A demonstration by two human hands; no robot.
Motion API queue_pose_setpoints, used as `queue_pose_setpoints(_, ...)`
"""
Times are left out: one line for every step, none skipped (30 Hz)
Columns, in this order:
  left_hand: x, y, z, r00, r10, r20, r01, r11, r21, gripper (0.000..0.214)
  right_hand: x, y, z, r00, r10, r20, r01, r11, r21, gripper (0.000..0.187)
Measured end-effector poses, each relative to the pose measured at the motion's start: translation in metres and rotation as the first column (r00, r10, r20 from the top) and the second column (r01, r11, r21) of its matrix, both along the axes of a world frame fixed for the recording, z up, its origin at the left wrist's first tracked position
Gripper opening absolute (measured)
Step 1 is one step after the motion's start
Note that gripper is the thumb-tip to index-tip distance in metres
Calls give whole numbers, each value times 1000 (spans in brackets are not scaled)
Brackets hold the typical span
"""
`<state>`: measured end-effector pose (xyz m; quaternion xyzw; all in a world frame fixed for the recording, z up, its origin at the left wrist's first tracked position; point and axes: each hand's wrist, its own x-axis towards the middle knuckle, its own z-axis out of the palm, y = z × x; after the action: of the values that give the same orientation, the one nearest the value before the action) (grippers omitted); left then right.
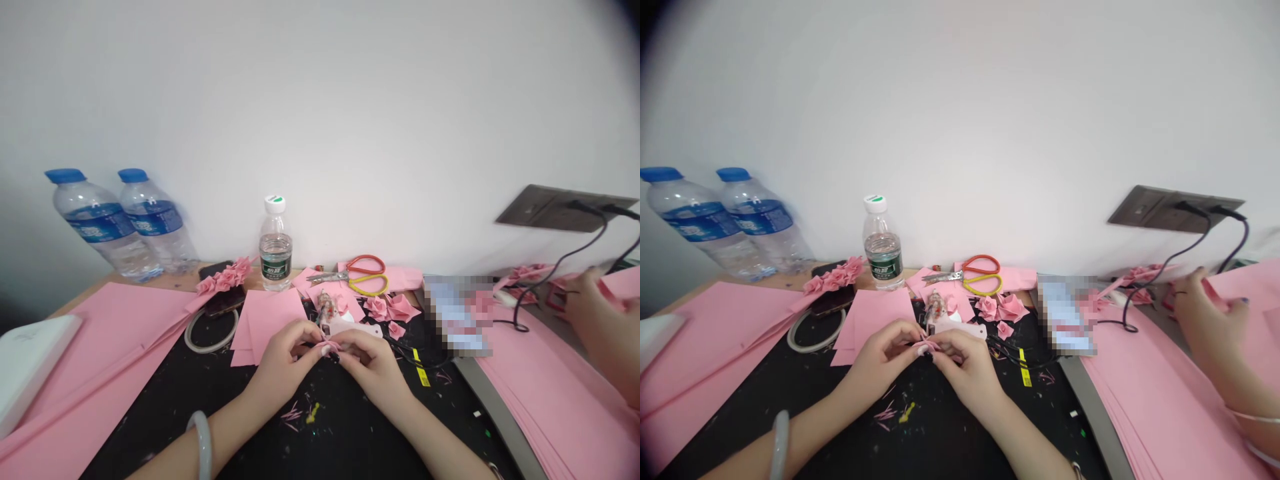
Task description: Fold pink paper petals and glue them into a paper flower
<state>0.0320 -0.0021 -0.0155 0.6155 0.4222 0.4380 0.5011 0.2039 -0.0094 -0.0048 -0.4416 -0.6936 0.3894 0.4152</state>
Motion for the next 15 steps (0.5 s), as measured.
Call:
queue_pose_setpoints(0, 0, -1, 1000, 29, 3, -29, 1000, -10, 11, 0, 0, -1, 1000, -15, -1, 15, 1000, -9, 12)
queue_pose_setpoints(0, 1, -1, 999, 52, 4, -52, 998, -25, 13, -1, 0, -3, 1000, -27, 2, 27, 1000, -15, 12)
queue_pose_setpoints(0, 1, -1, 998, 62, -1, -62, 997, -38, 14, -1, 0, -4, 999, -32, 5, 33, 999, -22, 13)
queue_pose_setpoints(-1, 2, -2, 998, 61, -13, -62, 997, -44, 13, -1, -1, -5, 999, -34, 7, 34, 999, -27, 14)
queue_pose_setpoints(-1, 2, -1, 998, 49, -29, -50, 998, -45, 11, 0, -1, -6, 999, -31, 15, 32, 999, -29, 14)
queue_pose_setpoints(-1, 2, -1, 998, 31, -47, -33, 998, -44, 8, 0, -2, -6, 999, -28, 28, 29, 999, -28, 15)
queue_pose_setpoints(-2, 3, 0, 998, 15, -62, -17, 999, -44, 7, 0, -2, -5, 999, -24, 44, 25, 999, -22, 15)
queue_pose_setpoints(-3, 3, 0, 997, 4, -72, -8, 999, -46, 7, 1, -3, -4, 998, -21, 59, 22, 1000, -14, 15)
queue_pose_setpoints(-3, 3, 1, 997, 1, -76, -5, 999, -51, 8, 1, -3, -3, 997, -18, 73, 18, 1000, -8, 16)
queue_pose_setpoints(-4, 3, 1, 997, -2, -78, -3, 998, -58, 9, 1, -3, -2, 996, -12, 84, 13, 1000, -5, 16)
queue_pose_setpoints(-4, 3, 1, 997, -5, -79, 0, 998, -64, 10, 2, -4, -1, 996, -5, 90, 5, 1000, -7, 16)
queue_pose_setpoints(-4, 3, 1, 997, -9, -78, 4, 998, -67, 10, 2, -4, 0, 995, 0, 101, 1, 1000, -10, 17)
queue_pose_setpoints(-4, 3, 0, 997, -10, -75, 5, 998, -68, 11, 2, -3, 1, 994, 6, 108, -5, 1000, -7, 16)
queue_pose_setpoints(-5, 4, 0, 997, -12, -73, 7, 998, -70, 11, 2, -3, 1, 994, 10, 113, -9, 1000, -6, 16)
queue_pose_setpoints(-4, 4, 0, 998, -12, -69, 7, 997, -75, 12, 2, -2, 1, 993, 11, 115, -10, 1000, -9, 16)
